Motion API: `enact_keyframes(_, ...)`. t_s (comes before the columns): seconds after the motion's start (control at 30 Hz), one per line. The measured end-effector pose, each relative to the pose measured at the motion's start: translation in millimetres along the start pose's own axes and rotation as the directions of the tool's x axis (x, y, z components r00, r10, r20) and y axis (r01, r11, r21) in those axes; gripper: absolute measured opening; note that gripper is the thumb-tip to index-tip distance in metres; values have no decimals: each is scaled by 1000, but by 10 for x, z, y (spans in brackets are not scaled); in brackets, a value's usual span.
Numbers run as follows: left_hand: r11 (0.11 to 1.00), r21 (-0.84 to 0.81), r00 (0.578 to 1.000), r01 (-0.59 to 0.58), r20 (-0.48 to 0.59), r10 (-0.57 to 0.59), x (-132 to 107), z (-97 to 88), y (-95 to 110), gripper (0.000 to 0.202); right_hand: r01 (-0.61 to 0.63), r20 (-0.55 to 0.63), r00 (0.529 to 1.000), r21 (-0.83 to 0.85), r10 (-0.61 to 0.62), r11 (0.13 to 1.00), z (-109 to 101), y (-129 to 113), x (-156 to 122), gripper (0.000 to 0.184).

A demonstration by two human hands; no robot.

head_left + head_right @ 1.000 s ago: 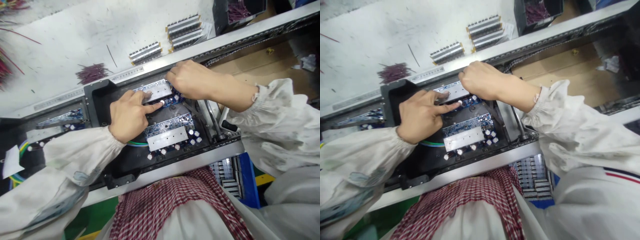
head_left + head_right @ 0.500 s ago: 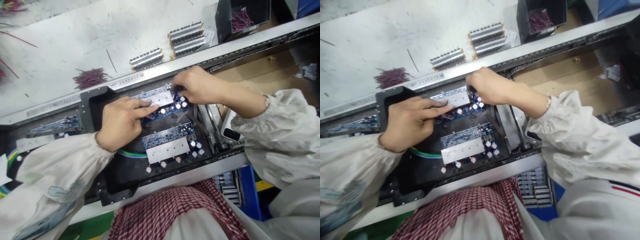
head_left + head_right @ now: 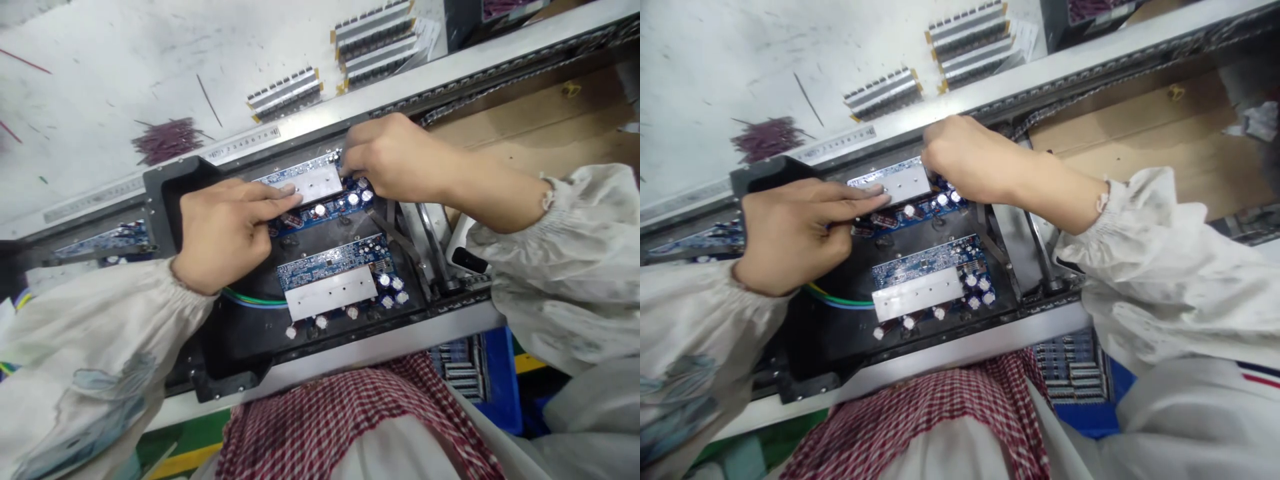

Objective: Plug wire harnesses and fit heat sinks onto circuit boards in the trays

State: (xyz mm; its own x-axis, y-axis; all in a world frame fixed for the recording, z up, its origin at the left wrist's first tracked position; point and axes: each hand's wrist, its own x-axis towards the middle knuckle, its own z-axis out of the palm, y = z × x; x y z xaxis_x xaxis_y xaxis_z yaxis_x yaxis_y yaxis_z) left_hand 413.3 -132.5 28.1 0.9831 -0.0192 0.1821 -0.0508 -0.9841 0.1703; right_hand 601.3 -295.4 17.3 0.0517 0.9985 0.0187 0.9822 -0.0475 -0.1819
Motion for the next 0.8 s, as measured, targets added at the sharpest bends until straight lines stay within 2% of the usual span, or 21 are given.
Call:
enact_keyframes(0.13, 1000, 0, 1000, 22, 23, -22, -2, 13, -14, 50, -7, 100, 995, -138, 21, 990, -67, -104, 0, 20)
enact_keyframes(0.23, 1000, 9, 999, 16, 35, -16, -2, 9, -16, 50, 65, 123, 991, -173, -44, 983, -110, -93, 7, 16)
enact_keyframes(0.3, 1000, 21, 1000, 1, 27, -1, -3, 6, -18, 51, 117, 79, 991, -125, -107, 985, -114, -22, 20, 17)
enact_keyframes(0.43, 999, 43, 999, -22, 26, 21, -2, 3, -26, 51, 196, -38, 981, 123, -192, 973, -76, 149, 45, 17)
enact_keyframes(0.5, 998, 48, 999, -40, 12, 39, 0, 7, -29, 51, 240, -66, 971, 192, -231, 952, -47, 194, 45, 19)
enact_keyframes(0.63, 996, 57, 997, -75, -2, 76, 3, 28, -30, 48, 285, -46, 958, 227, -282, 931, -28, 215, -5, 26)
enact_keyframes(0.73, 998, 41, 997, -52, 51, 50, 8, 13, -39, 48, 290, -26, 956, 264, -293, 920, -86, 210, -60, 36)
enact_keyframes(0.8, 999, -9, 996, -34, 81, 35, 6, -40, -62, 49, 271, -54, 962, 252, -266, 929, -150, 178, -75, 39)
